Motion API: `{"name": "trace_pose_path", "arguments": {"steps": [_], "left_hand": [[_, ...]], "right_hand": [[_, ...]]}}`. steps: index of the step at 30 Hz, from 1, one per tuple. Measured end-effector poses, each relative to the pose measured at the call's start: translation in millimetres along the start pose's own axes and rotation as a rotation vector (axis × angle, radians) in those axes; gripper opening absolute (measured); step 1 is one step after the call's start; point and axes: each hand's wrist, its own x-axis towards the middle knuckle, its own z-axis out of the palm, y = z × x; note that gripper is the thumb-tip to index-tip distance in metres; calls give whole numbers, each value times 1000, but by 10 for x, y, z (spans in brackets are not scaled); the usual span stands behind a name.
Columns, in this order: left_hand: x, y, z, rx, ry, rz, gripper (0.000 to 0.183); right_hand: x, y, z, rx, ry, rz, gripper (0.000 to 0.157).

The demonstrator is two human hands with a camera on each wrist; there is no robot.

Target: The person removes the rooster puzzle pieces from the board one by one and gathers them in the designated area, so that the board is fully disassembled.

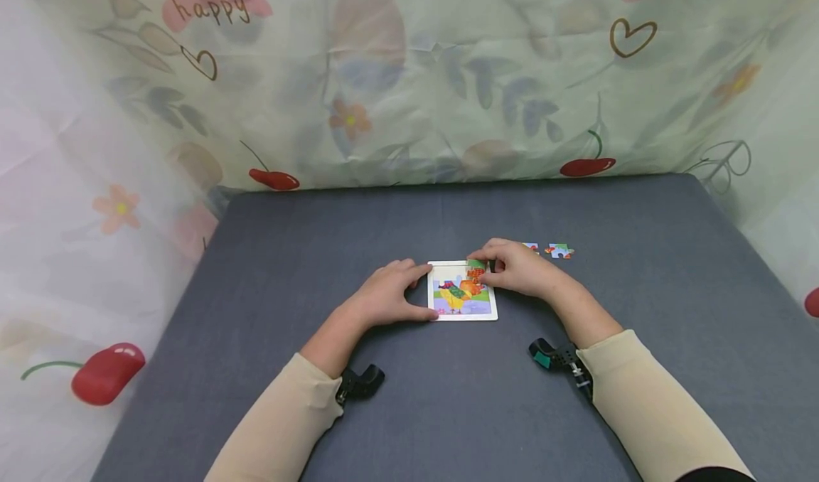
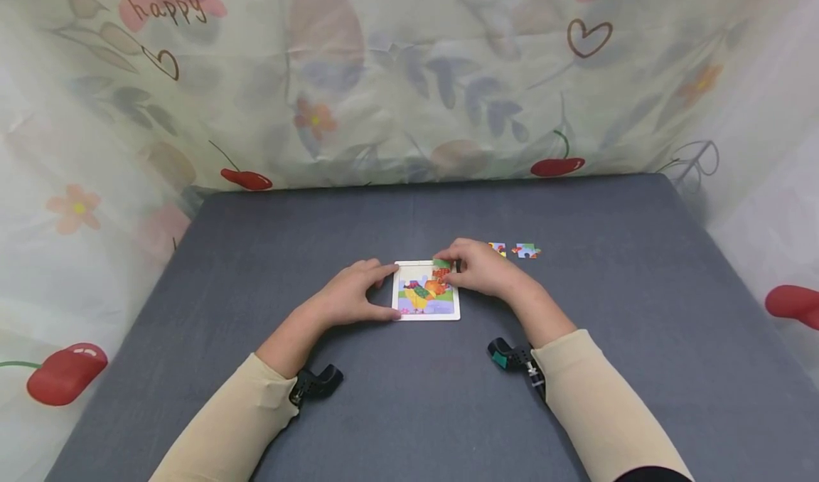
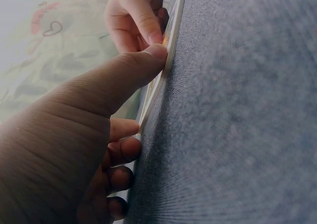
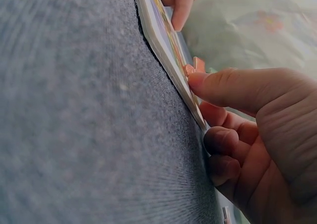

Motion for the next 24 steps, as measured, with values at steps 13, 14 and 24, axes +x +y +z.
{"name": "trace_pose_path", "arguments": {"steps": [13, 14, 24], "left_hand": [[14, -11, -7, -1, -1, 3, 91], [12, -10, -11, -1, -1, 2, 91], [5, -15, -6, -3, -9, -2, 91]], "right_hand": [[13, -1, -2, -8, 0, 8, 38], [13, -4, -6, -5, -3, 11, 38], [-30, -50, -144, 46, 14, 69, 37]]}}
